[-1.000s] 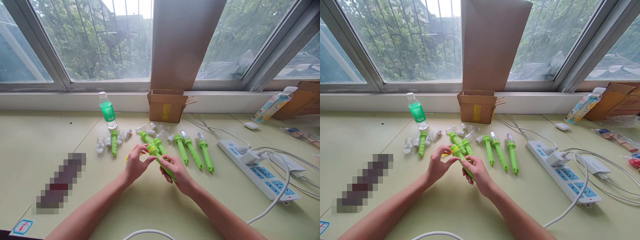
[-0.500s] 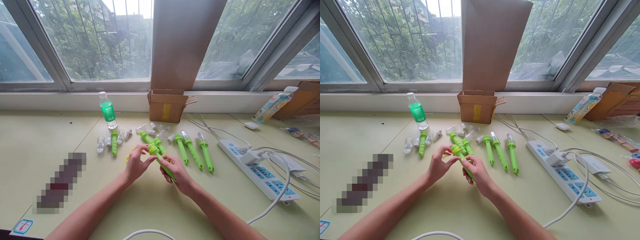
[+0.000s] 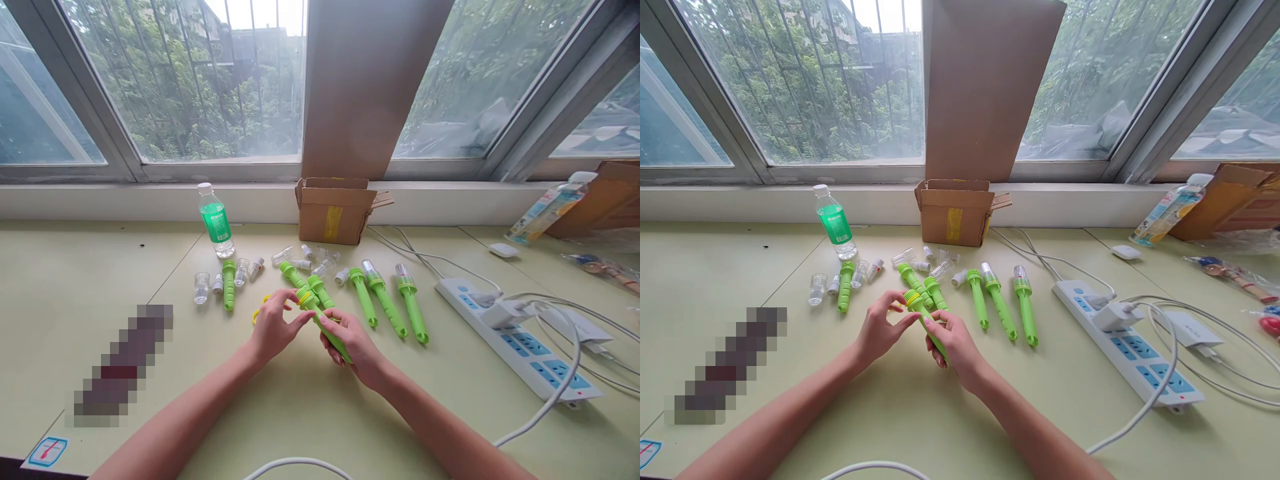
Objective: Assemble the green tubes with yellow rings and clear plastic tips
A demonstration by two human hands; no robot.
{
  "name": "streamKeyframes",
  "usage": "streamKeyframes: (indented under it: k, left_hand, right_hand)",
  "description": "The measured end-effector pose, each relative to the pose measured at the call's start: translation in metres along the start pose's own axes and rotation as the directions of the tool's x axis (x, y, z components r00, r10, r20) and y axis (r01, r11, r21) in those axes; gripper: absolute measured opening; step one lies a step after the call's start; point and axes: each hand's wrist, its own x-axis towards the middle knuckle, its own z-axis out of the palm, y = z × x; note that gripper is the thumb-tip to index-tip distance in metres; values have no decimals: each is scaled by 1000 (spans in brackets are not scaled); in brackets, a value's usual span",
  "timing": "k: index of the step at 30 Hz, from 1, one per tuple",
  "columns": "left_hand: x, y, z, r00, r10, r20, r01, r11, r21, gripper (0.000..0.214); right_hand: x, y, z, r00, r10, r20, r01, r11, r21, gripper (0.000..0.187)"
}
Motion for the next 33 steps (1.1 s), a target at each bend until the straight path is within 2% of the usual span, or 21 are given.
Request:
streamKeyframes:
  k: [5,14,22,29,33]
  left_hand:
    - [0,-1,0,999,-12,34,11,1000,23,26]
    - [1,1,0,1000,16,25,-18,997,73,26]
    - [1,-1,0,1000,-6,31,4,998,64,27]
    - [1,-3,1,998,56,-18,-55,998,43,26]
    - [1,-2,1,1000,19,-21,-19,1000,5,27]
  right_hand:
    - [0,0,0,1000,11,-9,-11,1000,-18,32]
    - [1,3,0,999,34,-41,-37,998,-54,34]
    - [2,2,0,999,40,-31,-42,998,-45,31]
    - [0,0,0,1000,12,-6,-12,1000,-5,30]
    - [0,-1,1,1000,19,-5,-19,999,27,30]
